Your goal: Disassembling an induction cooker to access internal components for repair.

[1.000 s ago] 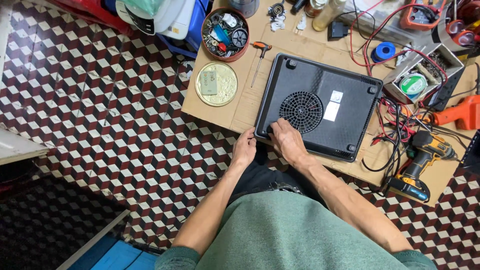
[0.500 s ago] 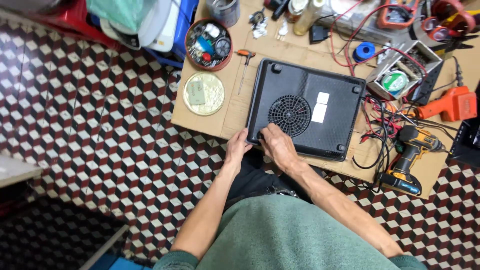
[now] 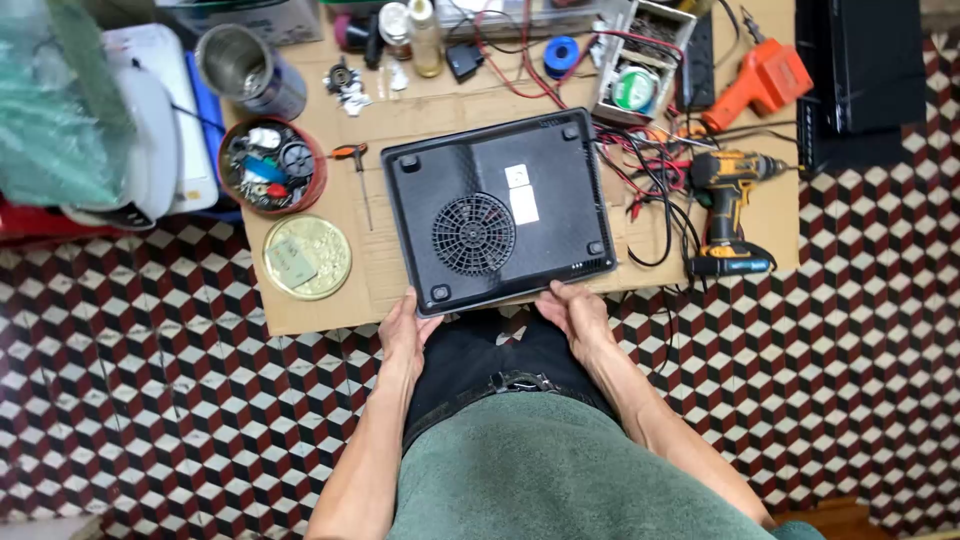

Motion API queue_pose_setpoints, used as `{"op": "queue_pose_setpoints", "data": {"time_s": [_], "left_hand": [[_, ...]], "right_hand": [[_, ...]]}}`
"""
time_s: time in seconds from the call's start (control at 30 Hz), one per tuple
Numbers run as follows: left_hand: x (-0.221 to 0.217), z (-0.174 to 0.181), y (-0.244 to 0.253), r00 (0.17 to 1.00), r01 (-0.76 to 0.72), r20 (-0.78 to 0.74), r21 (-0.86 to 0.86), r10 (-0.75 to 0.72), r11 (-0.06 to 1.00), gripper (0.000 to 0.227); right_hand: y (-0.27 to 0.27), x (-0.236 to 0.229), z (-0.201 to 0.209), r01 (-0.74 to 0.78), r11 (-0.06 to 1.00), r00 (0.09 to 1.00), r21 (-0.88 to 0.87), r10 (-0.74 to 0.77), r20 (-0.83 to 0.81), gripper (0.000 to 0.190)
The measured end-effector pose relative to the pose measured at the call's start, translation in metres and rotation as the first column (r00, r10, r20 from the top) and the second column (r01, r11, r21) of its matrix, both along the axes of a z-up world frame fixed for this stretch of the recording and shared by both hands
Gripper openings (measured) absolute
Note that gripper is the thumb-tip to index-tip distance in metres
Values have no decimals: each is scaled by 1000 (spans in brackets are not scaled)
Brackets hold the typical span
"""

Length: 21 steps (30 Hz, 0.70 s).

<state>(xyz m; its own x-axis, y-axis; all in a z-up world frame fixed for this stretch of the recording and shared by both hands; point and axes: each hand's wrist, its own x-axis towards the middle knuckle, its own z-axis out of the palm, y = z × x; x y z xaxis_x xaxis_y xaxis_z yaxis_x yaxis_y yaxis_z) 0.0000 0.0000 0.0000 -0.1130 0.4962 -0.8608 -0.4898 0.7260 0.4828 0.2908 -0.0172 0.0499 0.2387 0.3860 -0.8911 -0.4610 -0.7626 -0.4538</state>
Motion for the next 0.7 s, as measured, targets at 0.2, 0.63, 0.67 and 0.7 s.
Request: {"op": "queue_pose_setpoints", "data": {"time_s": [0.2,0.63,0.67,0.7], "left_hand": [[-5,4,0,999,24,24,-4,-24,1000,38],[-8,12,0,995,15,100,-14,-13,1000,37],[-8,13,-1,993,17,116,-4,-16,1000,36],[-8,14,0,993,19,115,-2,-18,1000,36]], "right_hand": [[-6,17,-9,342,932,940,116,-339,-47,26],[-11,16,-31,426,900,900,95,-411,-144,29],[-11,11,-31,430,897,891,100,-404,-210,31],[-10,9,-29,432,896,890,101,-405,-212,31]]}}
